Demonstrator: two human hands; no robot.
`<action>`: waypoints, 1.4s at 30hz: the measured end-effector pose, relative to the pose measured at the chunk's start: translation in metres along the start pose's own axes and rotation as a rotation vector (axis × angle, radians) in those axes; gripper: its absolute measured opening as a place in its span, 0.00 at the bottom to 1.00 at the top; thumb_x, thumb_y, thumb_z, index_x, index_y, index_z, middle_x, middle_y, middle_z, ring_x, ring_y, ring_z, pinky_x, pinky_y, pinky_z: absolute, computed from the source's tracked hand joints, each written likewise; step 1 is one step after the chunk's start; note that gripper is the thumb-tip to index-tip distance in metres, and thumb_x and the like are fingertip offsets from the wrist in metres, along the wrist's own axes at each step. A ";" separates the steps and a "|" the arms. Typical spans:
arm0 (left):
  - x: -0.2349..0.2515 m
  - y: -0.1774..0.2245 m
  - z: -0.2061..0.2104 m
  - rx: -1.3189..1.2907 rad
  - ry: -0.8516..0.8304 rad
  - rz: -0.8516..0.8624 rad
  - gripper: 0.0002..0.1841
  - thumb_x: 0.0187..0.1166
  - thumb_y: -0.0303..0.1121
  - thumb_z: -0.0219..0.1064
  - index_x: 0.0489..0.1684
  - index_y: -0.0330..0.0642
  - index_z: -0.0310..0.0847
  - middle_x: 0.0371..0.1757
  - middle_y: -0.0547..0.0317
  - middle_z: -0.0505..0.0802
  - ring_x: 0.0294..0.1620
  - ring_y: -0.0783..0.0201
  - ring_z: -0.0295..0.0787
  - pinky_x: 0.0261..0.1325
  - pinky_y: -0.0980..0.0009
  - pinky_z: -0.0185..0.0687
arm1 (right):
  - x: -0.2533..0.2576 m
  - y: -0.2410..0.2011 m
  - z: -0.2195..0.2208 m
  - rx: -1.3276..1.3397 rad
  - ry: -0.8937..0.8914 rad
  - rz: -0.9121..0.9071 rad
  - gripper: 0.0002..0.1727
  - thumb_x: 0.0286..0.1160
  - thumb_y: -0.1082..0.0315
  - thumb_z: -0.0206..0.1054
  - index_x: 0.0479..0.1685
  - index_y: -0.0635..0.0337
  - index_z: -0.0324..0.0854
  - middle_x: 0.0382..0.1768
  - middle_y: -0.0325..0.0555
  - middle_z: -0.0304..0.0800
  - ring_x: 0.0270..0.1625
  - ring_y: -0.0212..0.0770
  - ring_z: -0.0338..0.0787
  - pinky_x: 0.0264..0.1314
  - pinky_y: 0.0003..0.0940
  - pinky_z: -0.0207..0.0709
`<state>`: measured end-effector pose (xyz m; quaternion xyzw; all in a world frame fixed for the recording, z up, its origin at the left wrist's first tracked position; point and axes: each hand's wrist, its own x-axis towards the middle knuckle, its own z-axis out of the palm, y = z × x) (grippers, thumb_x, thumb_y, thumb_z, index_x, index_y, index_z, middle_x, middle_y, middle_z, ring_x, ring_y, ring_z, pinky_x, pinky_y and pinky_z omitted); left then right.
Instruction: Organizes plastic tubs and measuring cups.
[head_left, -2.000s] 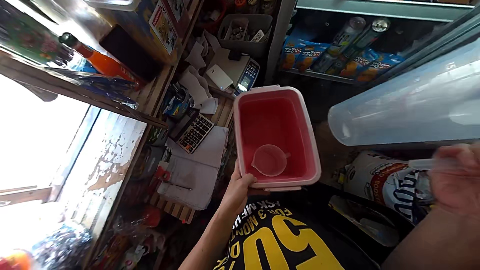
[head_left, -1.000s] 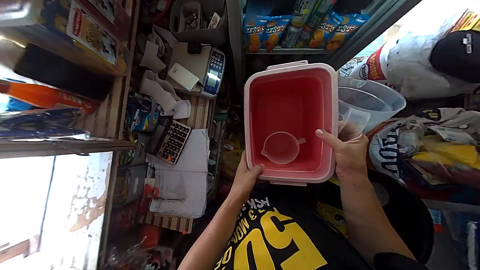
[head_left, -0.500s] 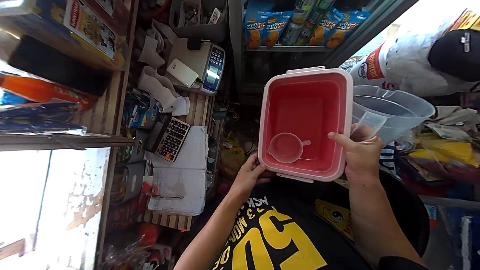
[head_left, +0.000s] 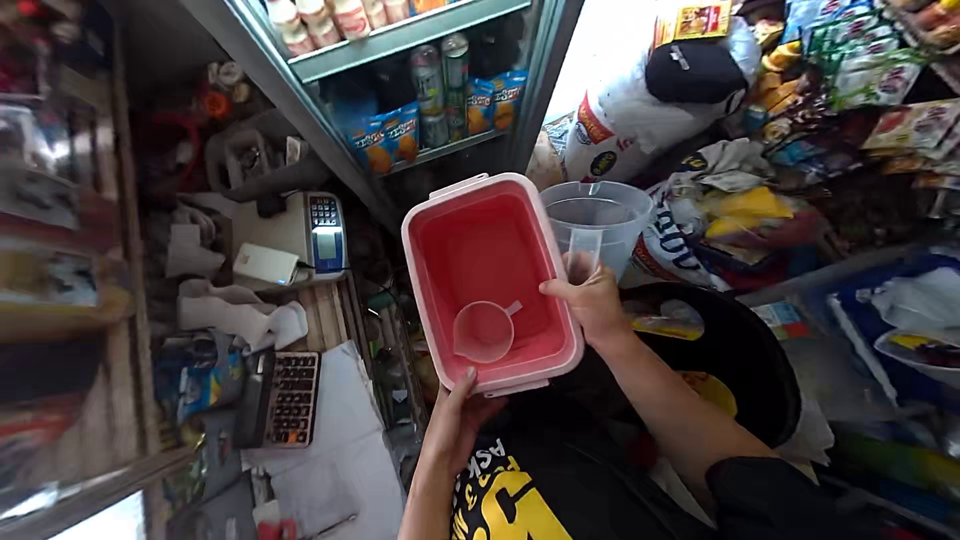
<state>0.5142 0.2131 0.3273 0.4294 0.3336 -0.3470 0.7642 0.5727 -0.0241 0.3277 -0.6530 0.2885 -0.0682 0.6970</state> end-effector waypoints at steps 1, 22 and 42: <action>-0.001 0.000 0.001 -0.029 0.010 0.006 0.24 0.90 0.29 0.52 0.82 0.37 0.52 0.54 0.32 0.91 0.50 0.42 0.95 0.58 0.51 0.92 | 0.000 0.000 0.001 0.017 -0.009 0.003 0.17 0.47 0.84 0.76 0.38 0.61 0.82 0.29 0.43 0.90 0.30 0.36 0.91 0.34 0.35 0.88; -0.011 0.036 0.006 -0.190 0.232 0.160 0.25 0.85 0.20 0.51 0.81 0.41 0.53 0.48 0.39 0.90 0.42 0.50 0.95 0.46 0.58 0.94 | 0.063 0.026 -0.051 -0.431 -0.314 -0.095 0.15 0.86 0.79 0.51 0.56 0.62 0.83 0.58 0.49 0.87 0.46 0.39 0.87 0.51 0.41 0.82; 0.021 0.040 0.045 1.649 0.193 1.021 0.23 0.78 0.40 0.72 0.70 0.42 0.85 0.69 0.43 0.87 0.74 0.40 0.78 0.72 0.42 0.75 | 0.014 0.011 0.029 -0.363 0.011 -0.104 0.14 0.60 0.75 0.72 0.48 0.62 0.88 0.54 0.56 0.81 0.46 0.44 0.86 0.46 0.46 0.84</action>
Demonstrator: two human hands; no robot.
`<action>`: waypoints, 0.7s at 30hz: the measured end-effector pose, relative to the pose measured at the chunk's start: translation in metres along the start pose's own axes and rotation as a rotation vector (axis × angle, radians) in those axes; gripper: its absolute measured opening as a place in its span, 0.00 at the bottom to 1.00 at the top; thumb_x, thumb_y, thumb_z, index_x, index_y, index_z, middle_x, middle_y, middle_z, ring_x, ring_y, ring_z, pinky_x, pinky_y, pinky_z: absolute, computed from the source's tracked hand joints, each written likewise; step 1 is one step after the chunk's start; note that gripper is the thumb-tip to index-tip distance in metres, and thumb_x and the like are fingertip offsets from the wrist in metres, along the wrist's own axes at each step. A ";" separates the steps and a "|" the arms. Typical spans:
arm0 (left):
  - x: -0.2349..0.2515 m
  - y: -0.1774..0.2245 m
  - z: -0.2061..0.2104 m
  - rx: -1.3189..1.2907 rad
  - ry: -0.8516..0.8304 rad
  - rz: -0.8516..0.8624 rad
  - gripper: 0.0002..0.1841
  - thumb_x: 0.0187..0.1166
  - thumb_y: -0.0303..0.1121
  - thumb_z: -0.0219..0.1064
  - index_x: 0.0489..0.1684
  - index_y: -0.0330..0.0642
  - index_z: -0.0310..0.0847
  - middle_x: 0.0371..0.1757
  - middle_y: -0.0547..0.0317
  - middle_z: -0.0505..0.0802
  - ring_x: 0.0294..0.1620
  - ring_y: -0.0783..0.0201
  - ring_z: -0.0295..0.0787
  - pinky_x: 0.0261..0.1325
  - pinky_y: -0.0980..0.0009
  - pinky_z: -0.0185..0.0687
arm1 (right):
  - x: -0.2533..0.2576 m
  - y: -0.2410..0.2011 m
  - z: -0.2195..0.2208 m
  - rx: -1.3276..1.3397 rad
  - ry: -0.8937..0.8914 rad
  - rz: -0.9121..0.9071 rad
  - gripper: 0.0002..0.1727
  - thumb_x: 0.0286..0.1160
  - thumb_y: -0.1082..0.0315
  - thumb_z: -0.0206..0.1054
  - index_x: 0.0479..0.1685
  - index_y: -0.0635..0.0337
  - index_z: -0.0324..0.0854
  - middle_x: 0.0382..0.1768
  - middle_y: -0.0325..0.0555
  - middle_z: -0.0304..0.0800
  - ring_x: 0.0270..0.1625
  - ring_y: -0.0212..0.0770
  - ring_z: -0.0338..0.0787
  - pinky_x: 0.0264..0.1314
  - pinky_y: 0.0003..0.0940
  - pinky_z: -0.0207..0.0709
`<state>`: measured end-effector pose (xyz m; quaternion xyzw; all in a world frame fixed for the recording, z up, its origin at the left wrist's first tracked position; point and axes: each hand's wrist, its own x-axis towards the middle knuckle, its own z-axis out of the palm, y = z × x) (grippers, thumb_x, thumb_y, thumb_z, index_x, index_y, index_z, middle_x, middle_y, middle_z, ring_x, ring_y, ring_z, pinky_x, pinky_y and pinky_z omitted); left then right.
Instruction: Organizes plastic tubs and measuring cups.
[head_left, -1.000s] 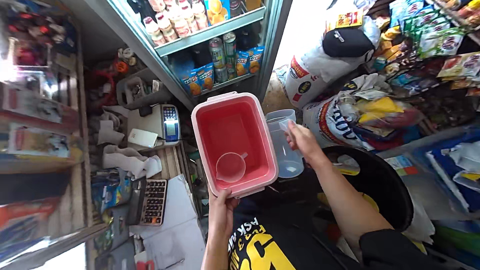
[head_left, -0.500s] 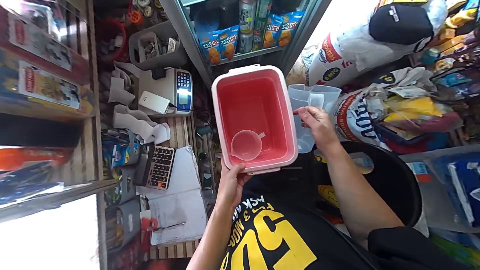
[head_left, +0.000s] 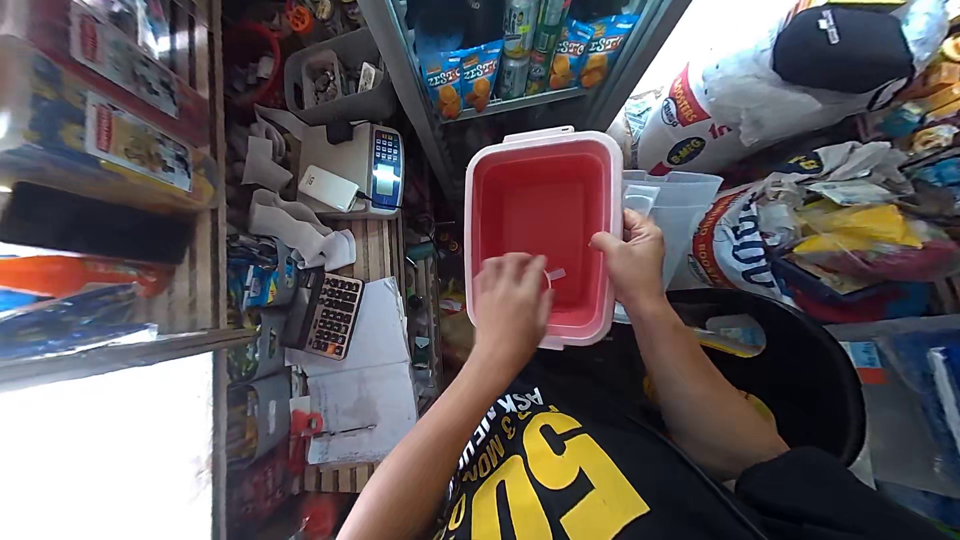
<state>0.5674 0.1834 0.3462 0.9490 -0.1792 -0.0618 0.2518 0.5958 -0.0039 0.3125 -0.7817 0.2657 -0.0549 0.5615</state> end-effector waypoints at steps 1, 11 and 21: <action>0.015 0.007 0.014 0.072 -0.084 0.072 0.19 0.78 0.40 0.72 0.63 0.40 0.88 0.66 0.44 0.89 0.71 0.41 0.81 0.70 0.43 0.76 | -0.002 0.002 0.002 -0.034 -0.004 -0.018 0.13 0.60 0.74 0.73 0.47 0.63 0.88 0.56 0.57 0.80 0.48 0.46 0.85 0.47 0.48 0.83; 0.064 0.025 0.007 0.133 -0.389 -0.088 0.09 0.80 0.24 0.64 0.49 0.28 0.88 0.55 0.35 0.90 0.63 0.37 0.84 0.60 0.43 0.83 | -0.005 0.016 0.001 0.050 -0.008 0.065 0.21 0.75 0.48 0.75 0.41 0.61 0.87 0.49 0.51 0.80 0.45 0.41 0.84 0.49 0.43 0.82; 0.066 -0.009 0.033 -0.571 -0.063 -0.467 0.14 0.71 0.26 0.78 0.50 0.31 0.84 0.46 0.42 0.92 0.49 0.51 0.92 0.58 0.51 0.87 | 0.009 0.021 0.000 0.137 0.061 0.120 0.25 0.77 0.43 0.71 0.48 0.59 0.87 0.51 0.52 0.80 0.46 0.41 0.86 0.50 0.42 0.83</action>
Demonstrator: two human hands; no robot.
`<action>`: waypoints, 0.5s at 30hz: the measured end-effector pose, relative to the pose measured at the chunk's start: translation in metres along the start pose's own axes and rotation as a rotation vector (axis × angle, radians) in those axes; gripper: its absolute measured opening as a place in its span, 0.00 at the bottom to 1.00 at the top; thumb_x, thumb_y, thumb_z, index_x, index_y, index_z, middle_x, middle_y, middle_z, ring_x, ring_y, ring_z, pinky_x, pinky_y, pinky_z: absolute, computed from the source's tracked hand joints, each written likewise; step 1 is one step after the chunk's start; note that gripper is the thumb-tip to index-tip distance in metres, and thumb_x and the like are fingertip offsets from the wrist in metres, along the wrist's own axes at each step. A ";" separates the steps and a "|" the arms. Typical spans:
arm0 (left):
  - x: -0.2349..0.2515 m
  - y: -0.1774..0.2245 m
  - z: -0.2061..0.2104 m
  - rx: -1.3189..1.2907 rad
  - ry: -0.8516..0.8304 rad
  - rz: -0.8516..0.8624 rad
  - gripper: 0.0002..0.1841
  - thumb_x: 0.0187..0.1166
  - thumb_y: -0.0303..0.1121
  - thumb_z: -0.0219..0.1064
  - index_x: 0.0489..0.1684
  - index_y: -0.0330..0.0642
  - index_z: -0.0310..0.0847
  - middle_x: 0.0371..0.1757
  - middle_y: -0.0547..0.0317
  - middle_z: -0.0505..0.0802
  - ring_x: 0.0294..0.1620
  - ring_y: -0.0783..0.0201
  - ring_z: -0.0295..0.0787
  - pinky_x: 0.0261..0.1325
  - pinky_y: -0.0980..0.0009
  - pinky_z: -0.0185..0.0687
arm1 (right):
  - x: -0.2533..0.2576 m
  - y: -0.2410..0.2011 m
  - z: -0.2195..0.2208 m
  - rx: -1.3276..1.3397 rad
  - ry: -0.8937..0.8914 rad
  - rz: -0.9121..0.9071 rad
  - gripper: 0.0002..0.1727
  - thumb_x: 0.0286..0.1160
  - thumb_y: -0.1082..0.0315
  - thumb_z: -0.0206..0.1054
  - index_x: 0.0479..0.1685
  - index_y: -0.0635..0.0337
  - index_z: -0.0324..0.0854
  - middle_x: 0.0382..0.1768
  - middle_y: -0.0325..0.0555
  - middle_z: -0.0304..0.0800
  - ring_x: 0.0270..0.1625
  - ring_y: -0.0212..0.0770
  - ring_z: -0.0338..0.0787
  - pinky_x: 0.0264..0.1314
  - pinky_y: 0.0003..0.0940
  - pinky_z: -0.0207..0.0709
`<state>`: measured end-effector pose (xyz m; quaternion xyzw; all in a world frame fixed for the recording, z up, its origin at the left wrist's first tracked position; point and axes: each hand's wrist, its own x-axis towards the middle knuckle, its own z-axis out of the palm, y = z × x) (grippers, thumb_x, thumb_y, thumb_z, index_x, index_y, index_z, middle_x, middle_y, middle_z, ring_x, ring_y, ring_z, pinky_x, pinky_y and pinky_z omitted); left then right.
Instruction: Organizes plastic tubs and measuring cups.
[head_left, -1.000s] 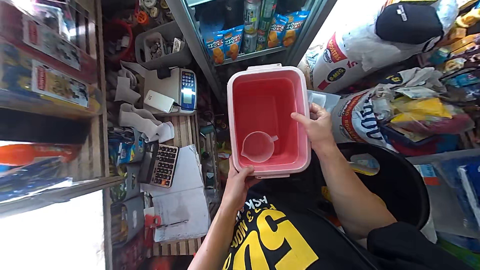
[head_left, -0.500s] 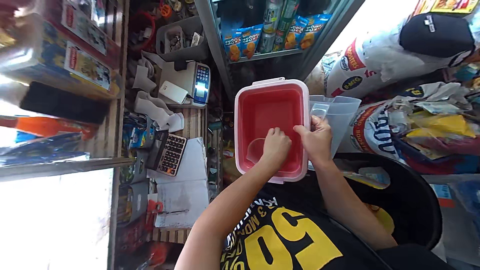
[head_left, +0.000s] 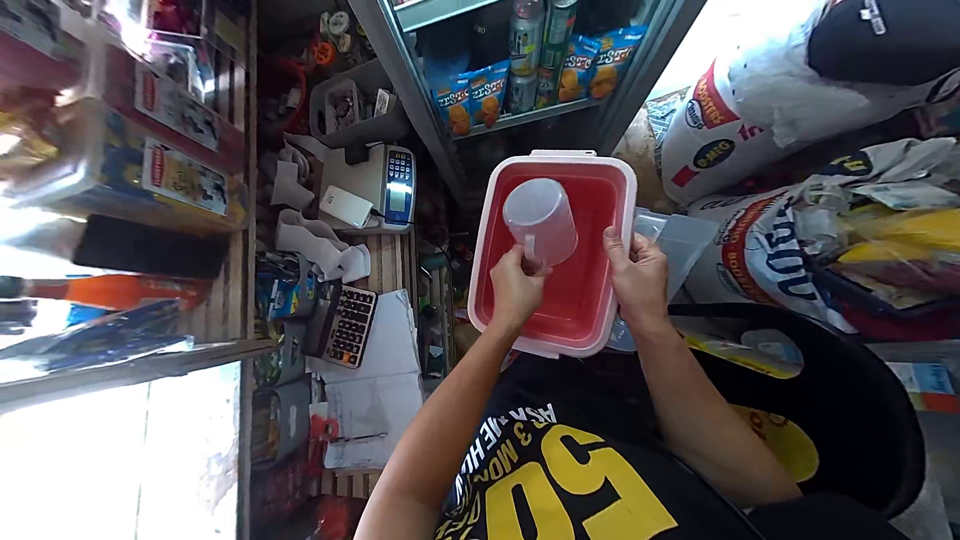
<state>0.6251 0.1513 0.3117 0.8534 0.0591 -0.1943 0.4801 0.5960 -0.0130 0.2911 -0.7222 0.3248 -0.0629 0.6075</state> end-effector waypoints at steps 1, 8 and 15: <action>0.007 -0.009 0.009 -0.059 0.003 -0.045 0.14 0.68 0.25 0.80 0.48 0.31 0.85 0.45 0.44 0.93 0.48 0.53 0.92 0.58 0.52 0.88 | -0.001 -0.001 0.001 -0.007 0.000 -0.011 0.25 0.77 0.43 0.71 0.46 0.59 0.87 0.51 0.52 0.80 0.46 0.41 0.86 0.50 0.41 0.83; 0.025 -0.040 0.031 0.099 -0.107 -0.313 0.13 0.68 0.19 0.71 0.51 0.33 0.88 0.51 0.40 0.93 0.55 0.49 0.90 0.61 0.49 0.83 | -0.016 -0.002 0.012 -0.040 -0.026 -0.135 0.20 0.76 0.48 0.74 0.41 0.59 0.89 0.52 0.49 0.80 0.47 0.36 0.84 0.50 0.34 0.82; -0.016 -0.022 -0.008 0.293 -0.282 0.004 0.21 0.81 0.25 0.64 0.73 0.31 0.79 0.68 0.35 0.86 0.72 0.45 0.83 0.79 0.52 0.74 | 0.002 0.003 0.001 0.014 -0.041 -0.015 0.20 0.76 0.49 0.74 0.42 0.60 0.88 0.46 0.49 0.82 0.43 0.37 0.86 0.48 0.37 0.83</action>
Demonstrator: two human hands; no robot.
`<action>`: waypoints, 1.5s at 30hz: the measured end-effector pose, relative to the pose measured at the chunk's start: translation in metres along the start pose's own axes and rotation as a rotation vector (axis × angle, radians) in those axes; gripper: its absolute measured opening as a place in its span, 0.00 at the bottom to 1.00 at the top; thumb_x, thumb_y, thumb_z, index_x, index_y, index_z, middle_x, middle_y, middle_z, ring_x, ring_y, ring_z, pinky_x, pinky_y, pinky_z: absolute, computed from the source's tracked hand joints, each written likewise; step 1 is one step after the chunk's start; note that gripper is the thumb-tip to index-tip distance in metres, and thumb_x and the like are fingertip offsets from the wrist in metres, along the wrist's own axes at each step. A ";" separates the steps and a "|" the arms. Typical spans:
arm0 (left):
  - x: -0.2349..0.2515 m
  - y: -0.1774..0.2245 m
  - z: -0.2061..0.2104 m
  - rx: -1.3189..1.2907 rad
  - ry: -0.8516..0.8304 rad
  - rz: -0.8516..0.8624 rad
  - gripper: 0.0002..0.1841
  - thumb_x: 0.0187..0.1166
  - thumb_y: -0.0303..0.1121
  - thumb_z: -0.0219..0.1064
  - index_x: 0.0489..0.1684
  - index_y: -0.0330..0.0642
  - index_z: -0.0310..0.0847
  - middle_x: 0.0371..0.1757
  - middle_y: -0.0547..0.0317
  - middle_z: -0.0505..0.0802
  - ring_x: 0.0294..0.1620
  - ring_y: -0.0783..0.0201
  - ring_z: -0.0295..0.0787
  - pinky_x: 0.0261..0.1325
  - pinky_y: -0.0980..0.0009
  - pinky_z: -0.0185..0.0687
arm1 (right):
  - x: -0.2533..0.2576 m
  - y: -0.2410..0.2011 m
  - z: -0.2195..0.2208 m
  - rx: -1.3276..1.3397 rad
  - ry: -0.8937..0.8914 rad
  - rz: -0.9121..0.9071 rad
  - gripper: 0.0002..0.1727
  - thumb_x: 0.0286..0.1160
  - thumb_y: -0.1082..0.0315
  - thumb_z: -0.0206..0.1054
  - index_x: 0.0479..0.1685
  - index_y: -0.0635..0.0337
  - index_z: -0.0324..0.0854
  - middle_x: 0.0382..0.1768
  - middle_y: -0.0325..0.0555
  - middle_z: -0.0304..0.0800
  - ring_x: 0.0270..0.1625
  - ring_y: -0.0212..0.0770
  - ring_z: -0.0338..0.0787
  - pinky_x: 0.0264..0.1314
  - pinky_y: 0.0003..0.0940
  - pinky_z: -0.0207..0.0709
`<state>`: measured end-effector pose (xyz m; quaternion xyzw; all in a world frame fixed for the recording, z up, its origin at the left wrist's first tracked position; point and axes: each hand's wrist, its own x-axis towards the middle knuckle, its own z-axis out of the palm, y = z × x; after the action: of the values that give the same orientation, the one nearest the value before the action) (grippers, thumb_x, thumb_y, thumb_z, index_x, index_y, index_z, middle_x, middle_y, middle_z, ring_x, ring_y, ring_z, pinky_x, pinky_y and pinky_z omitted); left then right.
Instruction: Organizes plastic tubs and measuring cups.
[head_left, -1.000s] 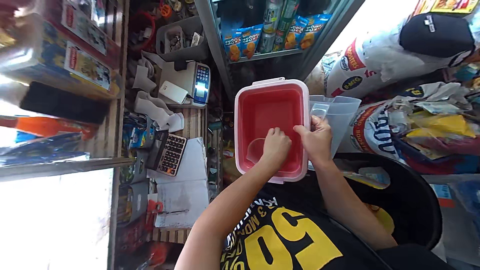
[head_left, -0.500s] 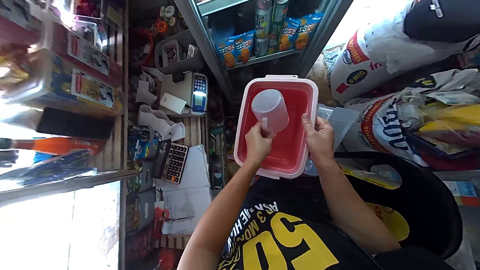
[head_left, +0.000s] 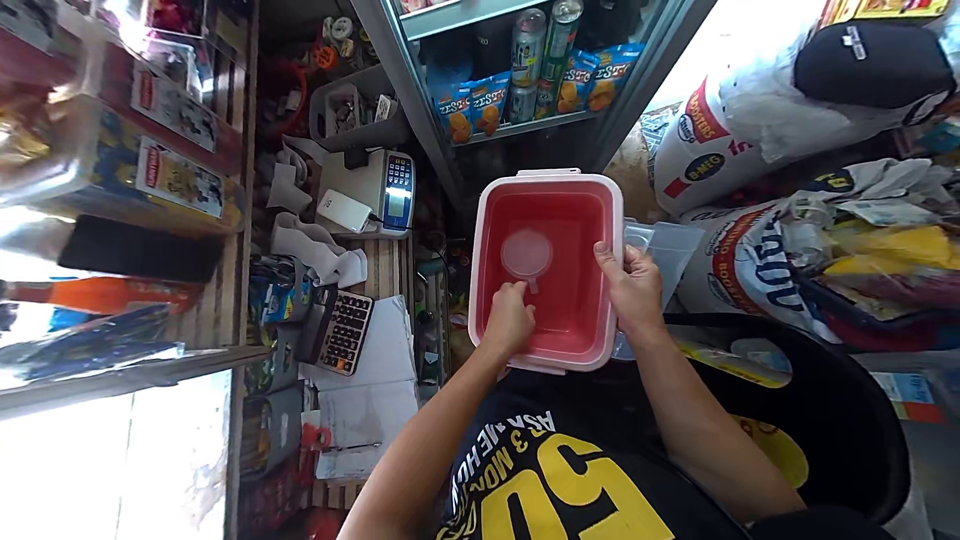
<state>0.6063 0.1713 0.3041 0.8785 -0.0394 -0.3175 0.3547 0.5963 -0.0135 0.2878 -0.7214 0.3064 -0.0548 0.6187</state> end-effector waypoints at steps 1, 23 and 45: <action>-0.015 -0.001 -0.004 0.022 0.151 0.135 0.19 0.81 0.24 0.63 0.71 0.34 0.82 0.66 0.40 0.88 0.70 0.48 0.85 0.76 0.54 0.78 | 0.003 0.001 -0.003 0.029 -0.001 0.021 0.19 0.77 0.50 0.74 0.42 0.59 0.88 0.44 0.47 0.84 0.41 0.36 0.87 0.47 0.36 0.84; -0.088 -0.040 -0.060 -0.253 0.277 -0.235 0.25 0.85 0.35 0.56 0.79 0.35 0.69 0.52 0.45 0.92 0.54 0.55 0.93 0.62 0.54 0.85 | 0.010 -0.053 -0.014 -0.210 -0.064 -0.431 0.40 0.82 0.54 0.68 0.81 0.72 0.54 0.55 0.62 0.83 0.46 0.43 0.88 0.50 0.41 0.85; -0.175 -0.058 0.028 -0.555 0.548 -0.306 0.17 0.80 0.30 0.64 0.59 0.24 0.83 0.61 0.31 0.89 0.67 0.41 0.85 0.74 0.45 0.73 | -0.333 -0.131 0.242 0.403 -1.512 -0.679 0.36 0.54 0.71 0.85 0.63 0.60 0.69 0.42 0.43 0.88 0.40 0.33 0.90 0.42 0.35 0.88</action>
<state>0.4418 0.2488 0.3439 0.7974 0.2742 -0.1195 0.5241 0.4875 0.3701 0.4535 -0.4929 -0.4375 0.2058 0.7234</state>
